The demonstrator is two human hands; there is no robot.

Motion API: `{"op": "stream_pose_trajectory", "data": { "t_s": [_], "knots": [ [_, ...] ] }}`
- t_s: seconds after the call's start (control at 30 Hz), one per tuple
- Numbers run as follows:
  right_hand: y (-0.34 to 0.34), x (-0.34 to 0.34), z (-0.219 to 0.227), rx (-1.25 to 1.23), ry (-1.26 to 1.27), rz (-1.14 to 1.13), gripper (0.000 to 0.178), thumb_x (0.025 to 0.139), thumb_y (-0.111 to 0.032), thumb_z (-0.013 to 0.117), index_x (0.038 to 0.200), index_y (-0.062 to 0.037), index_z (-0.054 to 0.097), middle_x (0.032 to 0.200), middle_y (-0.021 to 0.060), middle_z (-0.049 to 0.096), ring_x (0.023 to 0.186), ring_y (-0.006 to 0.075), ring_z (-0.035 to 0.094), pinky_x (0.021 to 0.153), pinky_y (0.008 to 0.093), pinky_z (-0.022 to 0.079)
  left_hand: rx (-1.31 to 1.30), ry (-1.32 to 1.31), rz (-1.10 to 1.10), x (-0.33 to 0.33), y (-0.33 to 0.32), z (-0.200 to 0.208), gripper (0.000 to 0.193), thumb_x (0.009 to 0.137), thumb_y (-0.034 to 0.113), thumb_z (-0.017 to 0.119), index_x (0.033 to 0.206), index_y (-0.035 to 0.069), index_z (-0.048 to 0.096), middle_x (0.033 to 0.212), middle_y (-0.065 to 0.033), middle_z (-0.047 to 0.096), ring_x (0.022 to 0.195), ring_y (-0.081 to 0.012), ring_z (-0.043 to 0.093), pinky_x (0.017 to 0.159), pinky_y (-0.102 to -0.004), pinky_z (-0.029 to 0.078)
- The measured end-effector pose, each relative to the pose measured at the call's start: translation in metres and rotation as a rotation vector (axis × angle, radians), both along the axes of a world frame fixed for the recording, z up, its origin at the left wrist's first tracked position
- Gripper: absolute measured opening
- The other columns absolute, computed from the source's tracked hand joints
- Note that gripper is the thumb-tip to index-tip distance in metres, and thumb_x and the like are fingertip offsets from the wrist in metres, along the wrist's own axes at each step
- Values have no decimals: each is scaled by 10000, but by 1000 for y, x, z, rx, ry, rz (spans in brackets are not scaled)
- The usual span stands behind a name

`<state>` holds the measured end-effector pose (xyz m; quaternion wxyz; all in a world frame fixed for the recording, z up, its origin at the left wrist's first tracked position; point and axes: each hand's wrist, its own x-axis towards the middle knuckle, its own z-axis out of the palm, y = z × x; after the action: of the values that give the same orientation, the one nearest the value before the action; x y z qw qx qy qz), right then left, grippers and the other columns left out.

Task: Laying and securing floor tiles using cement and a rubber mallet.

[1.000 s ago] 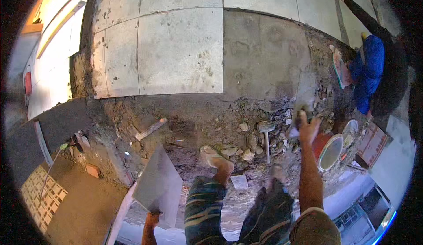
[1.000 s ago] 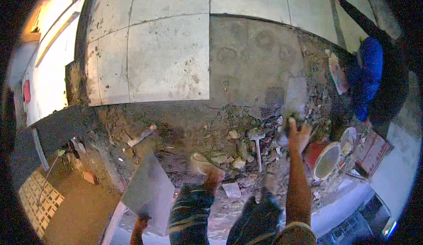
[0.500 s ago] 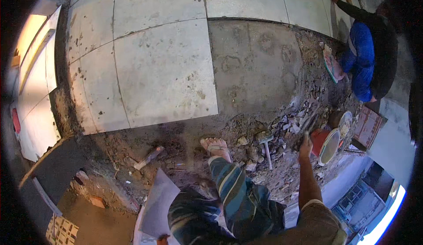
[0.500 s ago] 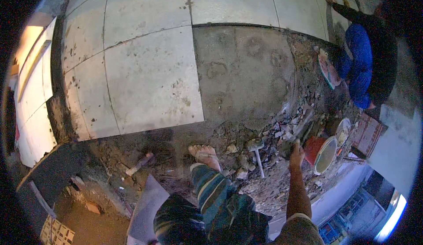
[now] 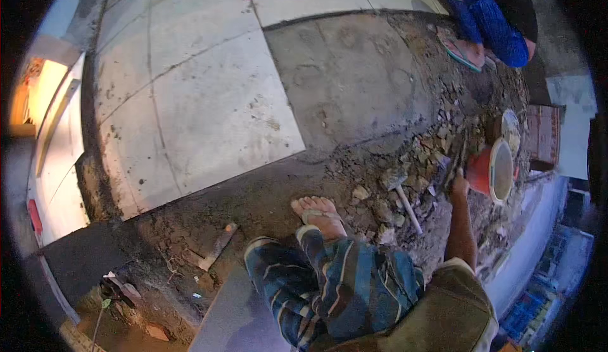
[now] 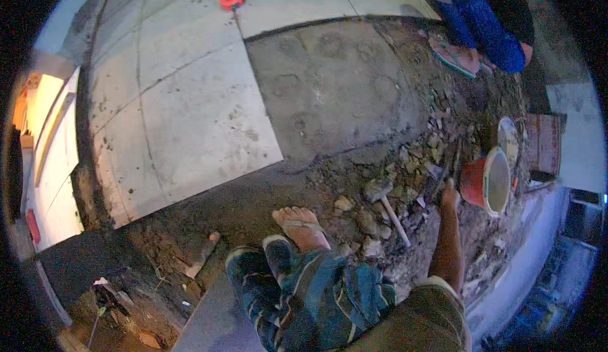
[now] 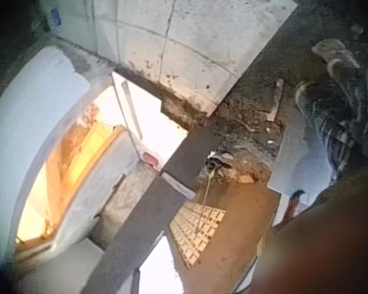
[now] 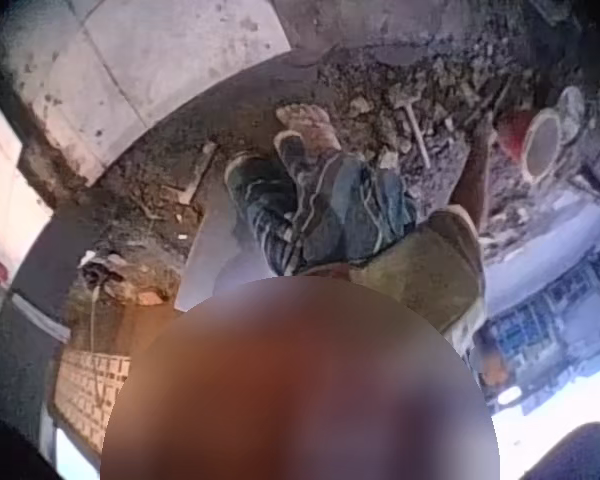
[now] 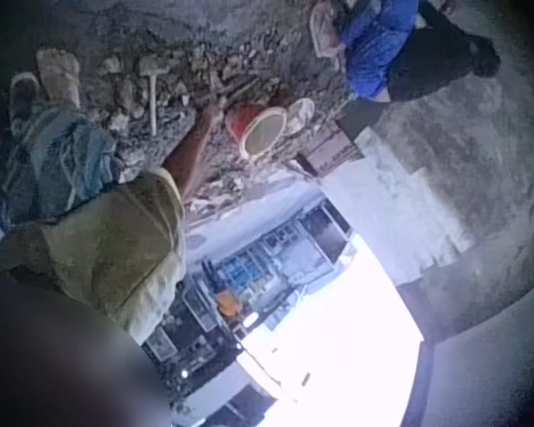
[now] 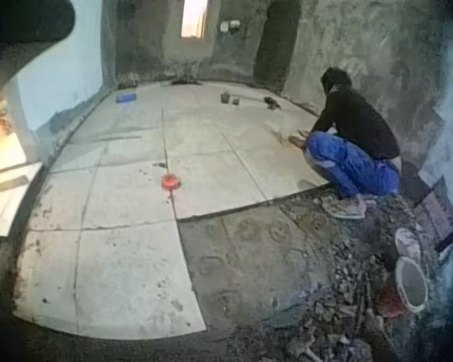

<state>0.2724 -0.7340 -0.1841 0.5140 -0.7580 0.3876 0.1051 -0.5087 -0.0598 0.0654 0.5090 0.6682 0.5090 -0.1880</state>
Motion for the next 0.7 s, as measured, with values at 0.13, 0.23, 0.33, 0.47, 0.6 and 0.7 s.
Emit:
{"op": "stream_pose_trajectory", "data": {
  "t_s": [0.13,0.23,0.33,0.47,0.6,0.7],
  "knots": [
    [157,-22,136,69,-468,-45,194,960,-242,572,1052,-71,579,799,32,576,658,146,584,536,307,481,91,-70,13,-44,-50,-6,257,985,116,473,1052,28,706,1020,-106,710,953,-208,634,855,-332,506],
    [284,-22,191,314,-503,131,164,957,-257,590,1014,-103,590,763,-16,552,570,78,500,466,228,406,146,-110,-5,-63,-70,-15,258,985,113,472,1054,27,705,1024,-107,709,953,-209,634,853,-332,506],
    [379,16,178,611,-343,276,172,947,-226,610,1045,-98,550,780,-8,521,646,106,504,502,256,415,218,-125,-36,-73,-85,-11,259,984,111,470,1056,26,704,1028,-108,708,952,-209,633,851,-332,506],
    [517,87,159,356,-298,715,178,942,-233,602,905,-63,561,652,19,503,455,150,467,406,328,358,299,-139,-87,-69,-100,-15,261,984,108,468,1059,24,703,1034,-109,707,952,-209,633,849,-333,507],
    [607,141,141,94,-177,946,286,972,-239,504,804,-20,577,582,76,510,415,215,489,401,373,376,370,-125,-121,-64,-122,-8,262,983,105,466,1062,23,702,1039,-111,706,952,-209,632,847,-334,507],
    [621,182,107,-59,-157,1003,365,917,-225,532,691,48,619,539,124,571,476,239,597,470,405,457,394,-123,-180,-36,-123,-8,263,983,103,464,1064,21,701,1044,-112,705,951,-209,632,845,-334,508]
  ]
}}
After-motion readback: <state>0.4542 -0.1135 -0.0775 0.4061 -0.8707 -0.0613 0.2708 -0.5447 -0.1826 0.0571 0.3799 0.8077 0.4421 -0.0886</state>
